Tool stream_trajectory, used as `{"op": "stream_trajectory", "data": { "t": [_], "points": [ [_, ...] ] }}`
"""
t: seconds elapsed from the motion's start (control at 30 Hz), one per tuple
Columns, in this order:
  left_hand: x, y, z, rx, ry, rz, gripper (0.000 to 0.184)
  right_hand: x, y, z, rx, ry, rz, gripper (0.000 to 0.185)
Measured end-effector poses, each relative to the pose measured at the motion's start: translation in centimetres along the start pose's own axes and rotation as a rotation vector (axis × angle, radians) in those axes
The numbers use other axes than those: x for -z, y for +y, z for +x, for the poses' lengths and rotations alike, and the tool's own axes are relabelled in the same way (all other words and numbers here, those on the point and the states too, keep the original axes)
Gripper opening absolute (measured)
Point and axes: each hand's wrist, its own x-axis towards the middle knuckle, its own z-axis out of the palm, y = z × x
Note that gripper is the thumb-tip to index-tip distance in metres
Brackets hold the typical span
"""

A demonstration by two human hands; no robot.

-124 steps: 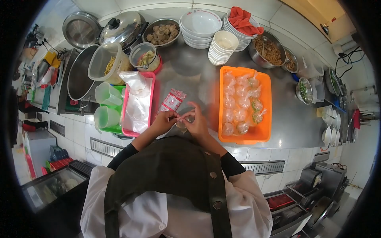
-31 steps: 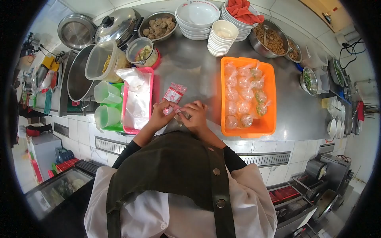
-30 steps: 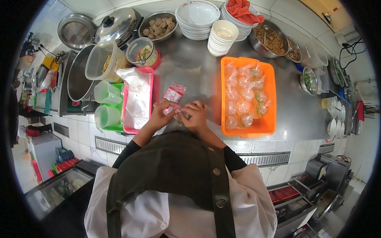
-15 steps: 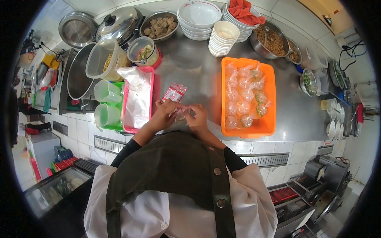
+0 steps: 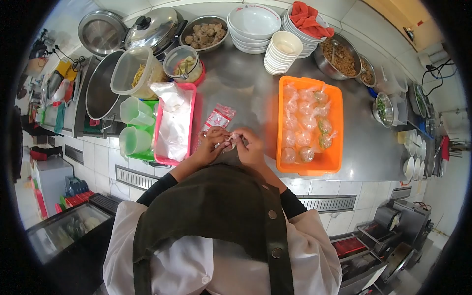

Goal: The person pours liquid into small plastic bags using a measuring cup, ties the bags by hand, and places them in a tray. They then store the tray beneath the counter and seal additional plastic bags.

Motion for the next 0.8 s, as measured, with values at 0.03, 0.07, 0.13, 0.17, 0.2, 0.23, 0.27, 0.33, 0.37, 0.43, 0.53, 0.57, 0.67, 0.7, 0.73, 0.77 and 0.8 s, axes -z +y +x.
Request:
{"op": "stream_trajectory", "data": {
  "t": [0.03, 0.07, 0.13, 0.17, 0.2, 0.23, 0.27, 0.33, 0.37, 0.43, 0.53, 0.57, 0.67, 0.7, 0.73, 0.77, 0.8],
  "points": [
    [0.1, 0.0, 0.1, -0.042, 0.008, -0.007, 0.007, 0.2, 0.1, -0.1, 0.017, 0.0, -0.032, 0.008],
    [0.1, 0.2, 0.0, -0.026, 0.017, 0.036, 0.007, 0.4, 0.1, -0.2, 0.036, -0.003, -0.063, 0.008],
    [0.4, 0.7, -0.1, 0.012, 0.042, 0.138, 0.005, 0.6, 0.4, -0.5, 0.028, 0.02, -0.1, 0.009],
    [0.5, 0.6, -0.1, -0.026, 0.063, 0.131, 0.005, 0.6, 0.7, -0.9, 0.004, 0.041, -0.099, 0.009],
    [0.4, 0.2, -0.2, -0.058, 0.093, 0.139, 0.005, 0.4, 1.1, -1.0, -0.013, 0.049, -0.086, 0.009],
    [0.3, -0.6, -0.4, -0.084, 0.087, 0.085, 0.008, 0.6, 1.7, -1.0, 0.018, 0.039, 0.009, 0.011],
    [0.3, -1.1, -0.6, -0.105, 0.092, 0.045, 0.012, 0.6, 0.6, -0.7, 0.061, 0.048, -0.041, 0.013],
    [-0.9, -2.5, -0.8, -0.189, 0.223, -0.075, 0.014, 1.0, 1.0, -0.4, -0.045, 0.008, -0.08, 0.012],
    [-0.4, -2.2, -0.3, -0.259, 0.199, -0.079, 0.011, 1.3, 1.9, 0.1, -0.113, -0.031, 0.006, 0.015],
    [0.4, 0.6, -0.1, 0.035, 0.072, 0.208, 0.015, 1.1, -1.3, 1.2, 0.108, -0.122, -0.283, 0.024],
    [-0.9, -1.1, 0.9, 0.067, 0.103, 0.318, 0.018, 0.1, -7.8, 2.1, 0.569, -0.272, -0.839, 0.043],
    [-0.8, -0.5, 1.1, 0.106, 0.073, 0.322, 0.017, 0.3, -8.4, 2.0, 0.686, -0.336, -1.002, 0.048],
    [-0.2, 0.7, 2.1, 0.144, -0.074, 0.291, 0.016, 0.5, -3.6, 1.6, 0.68, -0.482, -1.146, 0.055],
    [0.2, 1.0, 2.2, 0.154, -0.125, 0.277, 0.016, 0.9, -3.8, 1.7, 0.59, -0.512, -1.078, 0.051],
    [0.7, 1.3, 2.2, 0.133, -0.147, 0.27, 0.015, 1.2, -4.3, 1.7, 0.501, -0.546, -1.006, 0.048],
    [1.1, 1.6, 1.9, 0.115, -0.17, 0.264, 0.014, 1.5, -4.5, 1.5, 0.41, -0.579, -0.933, 0.044],
    [1.6, 2.0, 1.8, 0.094, -0.196, 0.259, 0.013, 2.0, -3.5, 1.4, 0.394, -0.623, -1.023, 0.036]
  ]
}}
